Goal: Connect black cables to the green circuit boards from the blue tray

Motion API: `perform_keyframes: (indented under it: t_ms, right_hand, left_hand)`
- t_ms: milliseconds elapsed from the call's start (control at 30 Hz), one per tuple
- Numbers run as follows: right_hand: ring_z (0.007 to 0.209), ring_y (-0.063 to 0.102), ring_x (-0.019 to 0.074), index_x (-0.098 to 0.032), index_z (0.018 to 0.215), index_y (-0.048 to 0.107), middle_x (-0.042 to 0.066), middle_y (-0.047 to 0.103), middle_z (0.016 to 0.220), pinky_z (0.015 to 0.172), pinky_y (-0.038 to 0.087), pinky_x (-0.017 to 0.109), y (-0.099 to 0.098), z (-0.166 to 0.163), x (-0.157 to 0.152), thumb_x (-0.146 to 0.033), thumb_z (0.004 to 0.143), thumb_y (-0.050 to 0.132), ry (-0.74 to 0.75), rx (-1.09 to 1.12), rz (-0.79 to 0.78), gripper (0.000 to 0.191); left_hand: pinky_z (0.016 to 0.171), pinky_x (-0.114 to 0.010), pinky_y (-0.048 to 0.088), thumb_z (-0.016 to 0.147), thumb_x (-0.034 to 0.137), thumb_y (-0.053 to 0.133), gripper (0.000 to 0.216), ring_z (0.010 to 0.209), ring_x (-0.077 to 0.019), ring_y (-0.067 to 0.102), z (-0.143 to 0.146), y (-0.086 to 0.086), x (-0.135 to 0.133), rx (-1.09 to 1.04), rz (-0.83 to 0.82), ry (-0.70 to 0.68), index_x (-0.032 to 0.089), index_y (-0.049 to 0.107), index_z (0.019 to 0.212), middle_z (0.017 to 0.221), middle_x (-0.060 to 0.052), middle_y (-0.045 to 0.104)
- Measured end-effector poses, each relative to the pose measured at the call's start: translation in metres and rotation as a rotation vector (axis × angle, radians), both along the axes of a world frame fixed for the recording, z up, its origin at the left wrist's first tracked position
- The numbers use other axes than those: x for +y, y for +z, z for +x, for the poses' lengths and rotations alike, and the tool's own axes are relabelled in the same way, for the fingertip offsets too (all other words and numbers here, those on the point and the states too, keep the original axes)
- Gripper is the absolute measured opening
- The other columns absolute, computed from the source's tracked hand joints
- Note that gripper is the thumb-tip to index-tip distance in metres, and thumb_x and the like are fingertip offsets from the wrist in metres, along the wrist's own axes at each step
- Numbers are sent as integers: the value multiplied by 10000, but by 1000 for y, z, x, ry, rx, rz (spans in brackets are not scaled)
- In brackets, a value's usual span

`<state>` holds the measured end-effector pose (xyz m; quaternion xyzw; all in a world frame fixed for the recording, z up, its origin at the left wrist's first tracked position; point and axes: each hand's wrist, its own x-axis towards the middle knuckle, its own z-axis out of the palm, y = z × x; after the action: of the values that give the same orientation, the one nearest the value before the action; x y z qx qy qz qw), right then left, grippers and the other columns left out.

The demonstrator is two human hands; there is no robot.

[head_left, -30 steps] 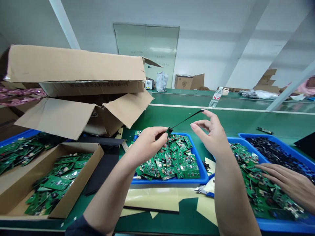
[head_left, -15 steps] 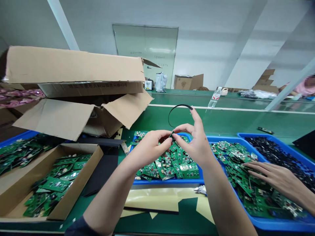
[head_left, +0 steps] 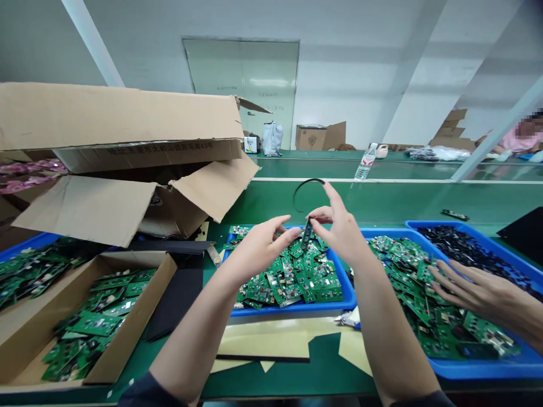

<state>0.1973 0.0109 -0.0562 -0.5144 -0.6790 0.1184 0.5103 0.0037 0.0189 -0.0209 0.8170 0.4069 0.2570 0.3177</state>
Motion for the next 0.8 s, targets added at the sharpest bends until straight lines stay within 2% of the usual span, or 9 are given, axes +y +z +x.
perform_keyframes:
  t_ms: [100, 200, 300, 400, 467, 500, 567, 667, 800]
  right_hand:
    - [787, 678, 218, -173, 1529, 175, 54, 721, 865, 846, 538, 421, -10, 44, 13, -154, 758, 556, -182, -73, -167, 861]
    - [785, 664, 232, -164, 1526, 196, 57, 719, 844, 815, 521, 403, -23, 85, 22, -128, 700, 562, -398, -165, -408, 904]
    - [717, 654, 248, -135, 1485, 315, 83, 710, 785, 726, 523, 398, -37, 115, 17, -145, 673, 570, -454, -159, -480, 851]
    - [678, 655, 279, -158, 1401, 460, 127, 704, 773, 614, 526, 400, -51, 148, -16, -250, 693, 588, -469, -118, -523, 725]
    - [704, 667, 308, -181, 1299, 563, 164, 694, 772, 568, 527, 414, -60, 178, -50, -341, 720, 561, -472, -84, -558, 600]
    - [730, 678, 313, -216, 1222, 614, 166, 692, 778, 572, 535, 415, -63, 193, -68, -376, 713, 548, -447, -52, -586, 538]
    - [880, 688, 324, -285, 1093, 663, 162, 704, 884, 716, 558, 423, -67, 217, -94, -376, 610, 615, -283, 50, -670, 493]
    - [976, 668, 325, -247, 1097, 655, 158, 705, 942, 895, 525, 431, -64, 220, -97, -351, 553, 613, -345, 20, -688, 556]
    - [1006, 650, 337, -162, 1346, 498, 178, 697, 998, 862, 523, 457, -55, 164, -31, -322, 662, 656, -536, -92, -680, 720]
  left_hand:
    - [790, -333, 475, 945, 475, 400, 552, 957, -256, 641, -3, -4, 11, 303, 90, 60, 85, 524, 1314, 1095, -153, 678]
    - [836, -355, 472, 914, 416, 518, 461, 1095, -314, 613, -5, -12, 21, 625, 91, -61, 97, 595, 1237, 1204, -183, 647]
    - [825, -337, 481, 814, 294, 687, 424, 1085, -317, 628, -1, -23, 25, 707, 68, -138, 122, 631, 1198, 1175, -175, 664]
    - [802, -306, 490, 767, 204, 732, 420, 1053, -286, 646, 7, -34, 26, 740, 76, -181, 164, 645, 1176, 1146, -145, 670]
    - [780, -303, 500, 778, 200, 722, 312, 1019, -279, 657, 15, -41, 24, 761, 80, -188, 156, 679, 1084, 1105, -145, 674]
    - [775, -308, 505, 799, 213, 703, 242, 1009, -278, 658, 18, -45, 22, 770, 84, -180, 140, 689, 1029, 1094, -156, 670]
    - [788, -328, 514, 836, 233, 670, 174, 999, -268, 651, 24, -51, 19, 785, 95, -153, 105, 683, 953, 1103, -177, 654]
    - [841, -379, 526, 857, 233, 657, 175, 1002, -224, 632, 30, -58, 16, 804, 106, -126, 97, 648, 966, 1127, -125, 641]
    - [823, -369, 525, 800, 131, 693, 148, 1006, -255, 637, 32, -62, 17, 770, 123, -139, 96, 639, 934, 1068, -132, 657]
